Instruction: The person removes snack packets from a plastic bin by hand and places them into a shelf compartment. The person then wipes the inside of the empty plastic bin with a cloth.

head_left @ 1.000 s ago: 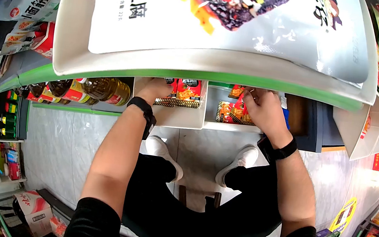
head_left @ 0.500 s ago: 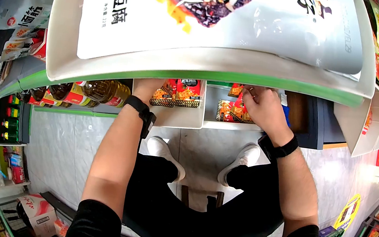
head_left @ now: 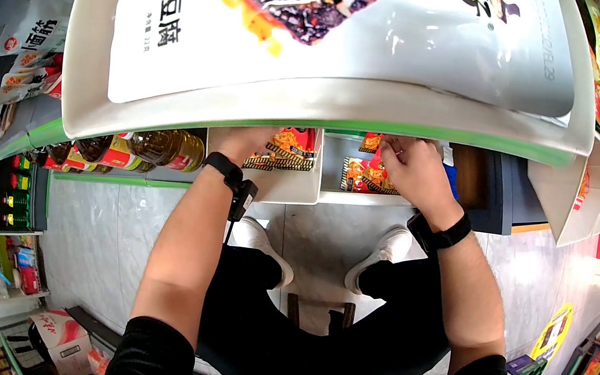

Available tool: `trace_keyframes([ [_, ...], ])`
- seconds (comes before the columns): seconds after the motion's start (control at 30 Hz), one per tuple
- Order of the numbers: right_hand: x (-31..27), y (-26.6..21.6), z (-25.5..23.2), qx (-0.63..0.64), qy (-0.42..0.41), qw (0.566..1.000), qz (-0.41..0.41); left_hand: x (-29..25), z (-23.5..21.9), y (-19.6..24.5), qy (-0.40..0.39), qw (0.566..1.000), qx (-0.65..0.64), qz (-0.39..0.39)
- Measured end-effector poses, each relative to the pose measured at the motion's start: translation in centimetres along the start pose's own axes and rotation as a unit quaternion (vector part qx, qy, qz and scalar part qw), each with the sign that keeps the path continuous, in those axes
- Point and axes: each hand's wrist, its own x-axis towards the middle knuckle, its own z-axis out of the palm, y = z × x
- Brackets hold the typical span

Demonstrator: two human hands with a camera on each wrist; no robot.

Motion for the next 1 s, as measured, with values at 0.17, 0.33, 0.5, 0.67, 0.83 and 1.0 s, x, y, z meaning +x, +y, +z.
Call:
trace_keyframes([
  [0.17, 0.1, -0.1, 0.2, 0.010, 0.002, 1.000, -0.007, 0.7, 1.3, -1.2, -0.129, 0.982, 0.087, -0.111],
  [0.33, -0.1, 0.4, 0.5, 0.004, -0.006, 1.000, -0.010, 0.1, 2.4, 0.0, -0.068, 0.970, 0.232, -0.038],
  [0.5, -0.1, 0.5, 0.6, -0.025, -0.004, 1.000, -0.009, 1.9, 2.1, -1.4, -0.028, 0.889, 0.418, 0.185],
  [0.67, -0.2, 0.4, 0.2, -0.008, -0.008, 1.000, -0.012, 0.9, 1.3, -0.3, 0.031, 0.875, 0.363, 0.319],
  [0.83, -0.1, 0.0, 0.6, 0.042, -0.009, 0.999, -0.013, -5.7, -1.5, 4.2, 0.029, 0.936, 0.202, 0.287],
  [1.0, 0.2, -1.1, 2.0, 0.212, -0.073, 0.974, 0.042, -10.5, -2.2, 7.2, -0.051, 0.986, -0.031, 0.157],
])
